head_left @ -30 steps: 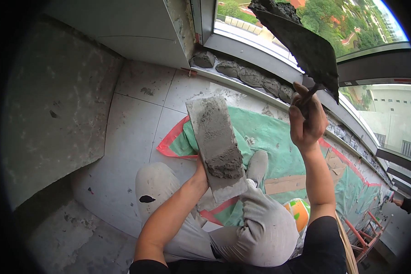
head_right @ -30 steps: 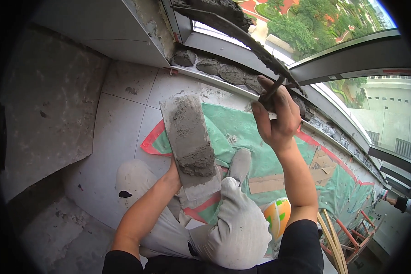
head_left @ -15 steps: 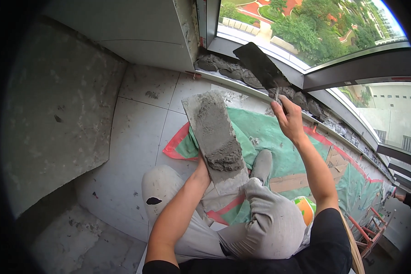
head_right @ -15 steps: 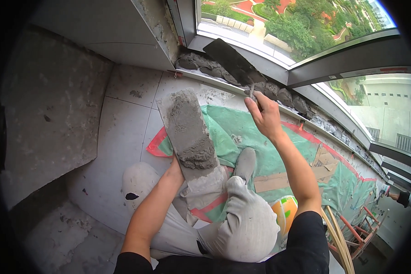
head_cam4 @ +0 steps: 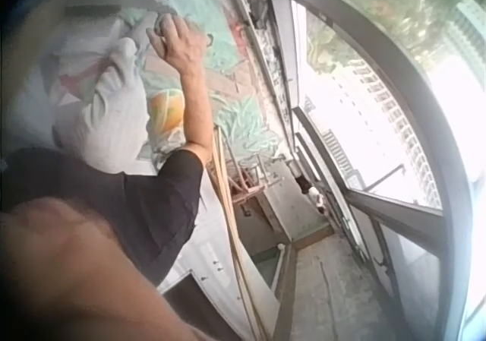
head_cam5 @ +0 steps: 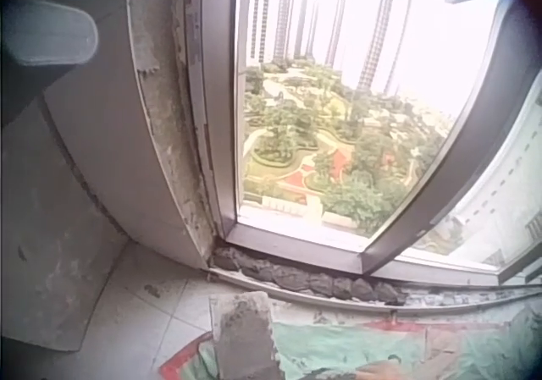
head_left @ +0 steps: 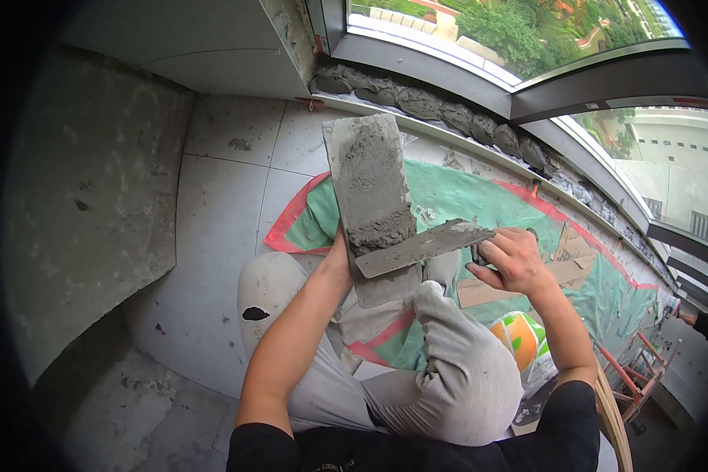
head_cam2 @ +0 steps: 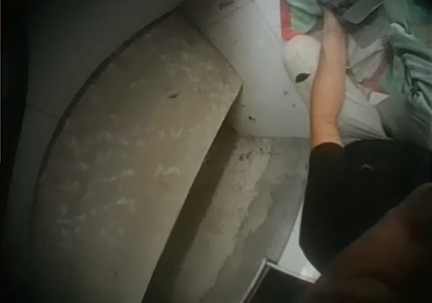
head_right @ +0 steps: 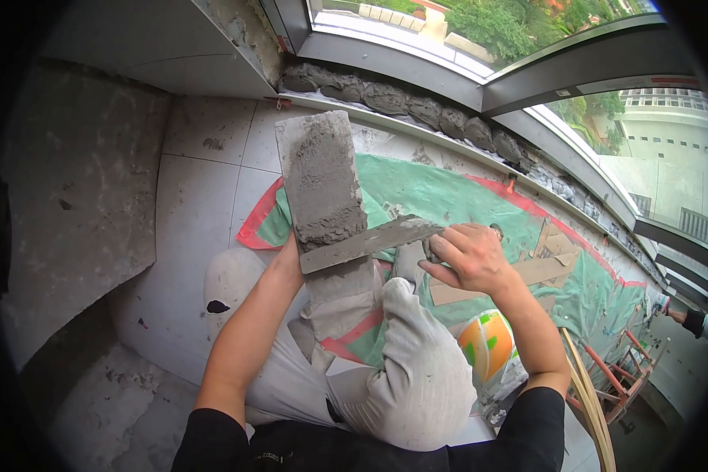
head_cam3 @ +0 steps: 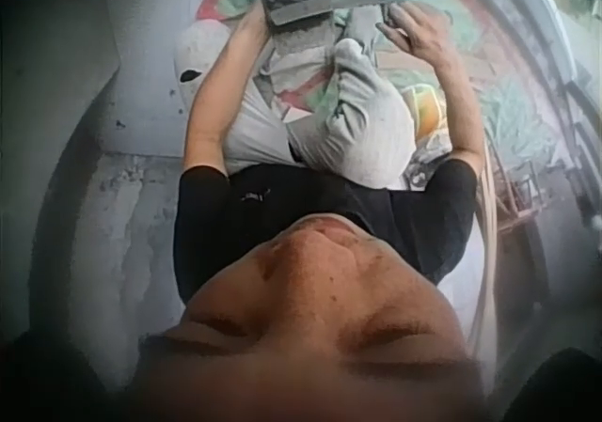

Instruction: Apply mortar to the back of a tile and onto a wall surface during a renovation project.

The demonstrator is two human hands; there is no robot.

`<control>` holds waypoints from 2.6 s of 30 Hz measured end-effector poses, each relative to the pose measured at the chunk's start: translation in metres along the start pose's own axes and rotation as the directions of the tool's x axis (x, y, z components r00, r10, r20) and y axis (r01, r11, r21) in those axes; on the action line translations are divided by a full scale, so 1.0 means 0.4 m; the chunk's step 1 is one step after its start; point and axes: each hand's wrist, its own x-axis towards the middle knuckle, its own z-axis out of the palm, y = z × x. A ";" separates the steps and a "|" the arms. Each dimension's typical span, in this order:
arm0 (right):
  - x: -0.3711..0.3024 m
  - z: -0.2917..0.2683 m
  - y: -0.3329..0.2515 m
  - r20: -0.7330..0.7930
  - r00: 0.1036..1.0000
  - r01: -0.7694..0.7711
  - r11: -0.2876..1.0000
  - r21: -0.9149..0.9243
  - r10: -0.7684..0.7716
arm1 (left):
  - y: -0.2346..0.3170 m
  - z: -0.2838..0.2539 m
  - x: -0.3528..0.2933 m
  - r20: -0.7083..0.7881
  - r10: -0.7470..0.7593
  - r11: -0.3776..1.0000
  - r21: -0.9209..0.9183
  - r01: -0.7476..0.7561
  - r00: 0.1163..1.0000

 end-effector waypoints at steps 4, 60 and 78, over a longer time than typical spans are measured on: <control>-0.017 0.041 0.000 -0.013 0.998 -0.068 0.998 -0.014 0.067 | -0.041 -0.043 -0.005 -0.011 -0.043 0.990 0.134 0.044 0.999; -0.256 0.099 0.004 -0.392 0.917 -0.159 0.971 -0.181 0.077 | -0.114 0.107 -0.012 0.162 -0.024 0.945 0.325 -0.031 0.986; -0.609 -0.066 0.508 -0.570 0.692 -0.647 0.731 -0.217 0.443 | -0.050 0.108 0.122 0.160 0.119 0.604 0.772 -0.200 0.980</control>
